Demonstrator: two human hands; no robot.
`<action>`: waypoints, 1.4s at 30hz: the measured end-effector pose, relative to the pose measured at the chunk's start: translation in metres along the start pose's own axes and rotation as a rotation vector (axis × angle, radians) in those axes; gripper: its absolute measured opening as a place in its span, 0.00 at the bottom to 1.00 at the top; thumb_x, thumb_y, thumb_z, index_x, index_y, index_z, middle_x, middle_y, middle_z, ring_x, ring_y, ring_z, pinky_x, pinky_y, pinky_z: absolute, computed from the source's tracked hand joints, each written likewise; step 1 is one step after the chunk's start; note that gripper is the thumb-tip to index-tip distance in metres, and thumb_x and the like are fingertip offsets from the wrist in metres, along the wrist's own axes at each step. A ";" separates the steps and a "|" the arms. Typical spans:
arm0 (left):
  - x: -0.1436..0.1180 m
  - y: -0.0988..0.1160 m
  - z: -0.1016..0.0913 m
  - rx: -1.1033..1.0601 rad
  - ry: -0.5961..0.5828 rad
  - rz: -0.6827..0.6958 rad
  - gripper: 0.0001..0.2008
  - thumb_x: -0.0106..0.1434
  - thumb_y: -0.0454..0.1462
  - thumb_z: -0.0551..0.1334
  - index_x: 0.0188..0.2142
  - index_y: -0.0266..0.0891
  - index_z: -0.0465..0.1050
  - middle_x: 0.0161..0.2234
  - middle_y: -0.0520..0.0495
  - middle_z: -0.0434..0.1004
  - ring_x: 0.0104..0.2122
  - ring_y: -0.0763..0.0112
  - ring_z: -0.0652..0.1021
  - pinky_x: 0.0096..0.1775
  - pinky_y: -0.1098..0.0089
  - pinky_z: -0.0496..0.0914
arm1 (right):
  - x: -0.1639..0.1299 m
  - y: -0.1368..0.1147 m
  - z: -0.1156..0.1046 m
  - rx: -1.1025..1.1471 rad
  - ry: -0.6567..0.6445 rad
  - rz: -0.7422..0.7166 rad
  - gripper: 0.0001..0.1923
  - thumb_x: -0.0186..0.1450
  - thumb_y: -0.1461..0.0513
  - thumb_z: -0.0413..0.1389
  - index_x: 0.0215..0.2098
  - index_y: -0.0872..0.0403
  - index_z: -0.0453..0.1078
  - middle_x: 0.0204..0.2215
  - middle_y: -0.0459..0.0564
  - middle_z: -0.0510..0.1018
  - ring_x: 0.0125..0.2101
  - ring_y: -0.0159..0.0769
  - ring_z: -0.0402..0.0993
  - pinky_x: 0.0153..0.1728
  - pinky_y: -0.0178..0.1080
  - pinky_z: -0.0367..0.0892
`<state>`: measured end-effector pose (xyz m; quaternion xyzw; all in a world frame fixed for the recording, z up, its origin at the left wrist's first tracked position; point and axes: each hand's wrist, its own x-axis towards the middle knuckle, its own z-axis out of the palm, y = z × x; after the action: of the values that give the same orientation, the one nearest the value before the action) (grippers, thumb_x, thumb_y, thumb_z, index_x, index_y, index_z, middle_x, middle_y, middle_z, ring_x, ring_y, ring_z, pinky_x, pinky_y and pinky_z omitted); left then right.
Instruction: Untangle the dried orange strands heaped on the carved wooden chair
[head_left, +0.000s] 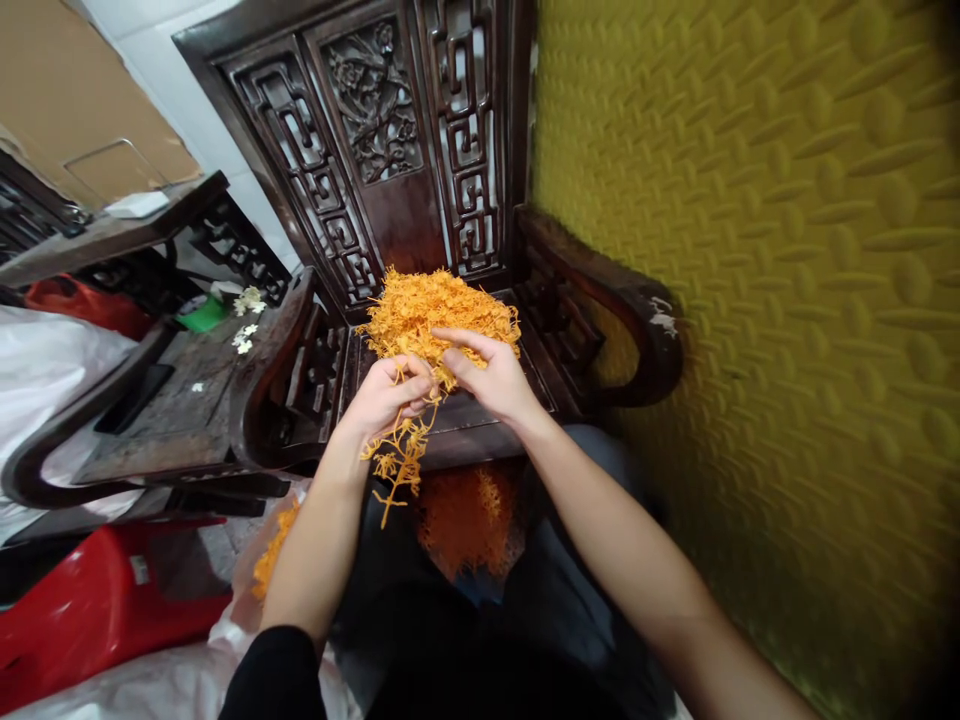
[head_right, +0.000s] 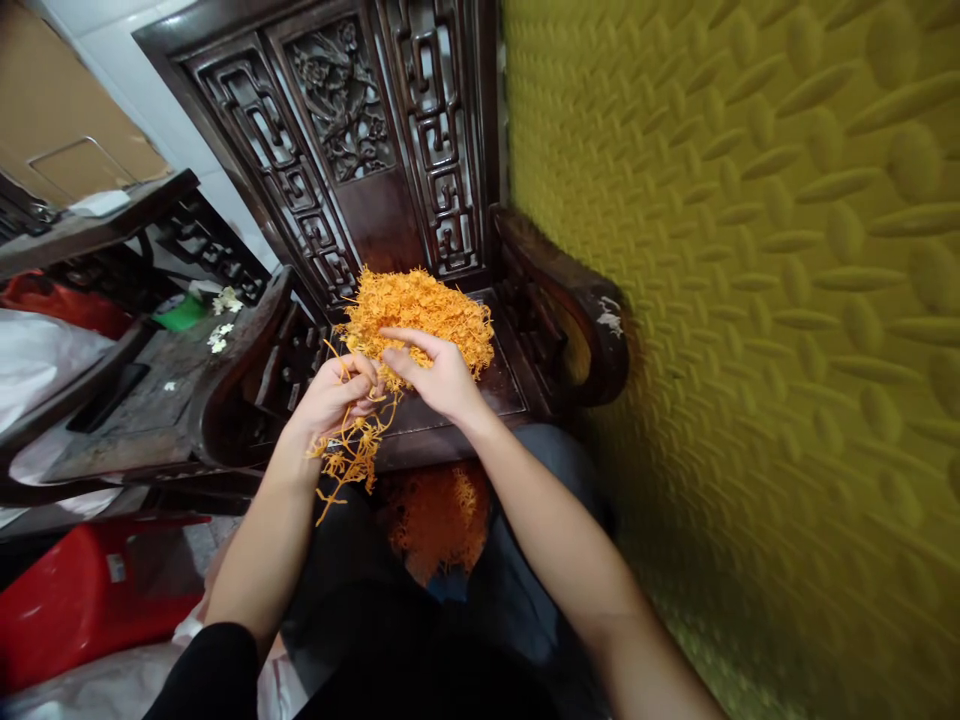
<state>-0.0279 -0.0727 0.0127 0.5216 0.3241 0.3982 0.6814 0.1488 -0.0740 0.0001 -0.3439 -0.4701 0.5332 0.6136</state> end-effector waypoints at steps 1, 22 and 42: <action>0.000 0.000 0.000 0.026 0.017 -0.009 0.21 0.50 0.46 0.77 0.25 0.35 0.70 0.23 0.50 0.71 0.17 0.83 0.65 0.18 0.79 0.54 | 0.001 0.001 -0.003 -0.053 -0.064 -0.033 0.13 0.57 0.54 0.69 0.38 0.52 0.81 0.30 0.47 0.79 0.34 0.35 0.76 0.27 0.34 0.69; 0.013 0.010 0.022 0.031 0.111 -0.006 0.20 0.44 0.39 0.77 0.19 0.34 0.66 0.19 0.52 0.72 0.14 0.84 0.64 0.16 0.79 0.53 | 0.016 0.032 -0.008 -0.051 0.269 -0.140 0.19 0.60 0.47 0.64 0.34 0.53 0.73 0.25 0.45 0.74 0.22 0.29 0.67 0.19 0.33 0.60; 0.008 -0.004 -0.002 0.243 0.114 0.059 0.38 0.46 0.32 0.75 0.59 0.37 0.73 0.62 0.34 0.71 0.57 0.48 0.76 0.52 0.56 0.75 | 0.002 0.011 -0.027 -0.520 -0.116 -0.460 0.08 0.64 0.58 0.65 0.41 0.51 0.81 0.37 0.49 0.83 0.37 0.38 0.79 0.43 0.42 0.73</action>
<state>-0.0249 -0.0659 0.0078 0.5861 0.3926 0.4051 0.5816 0.1708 -0.0677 -0.0183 -0.3430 -0.6893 0.2623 0.5818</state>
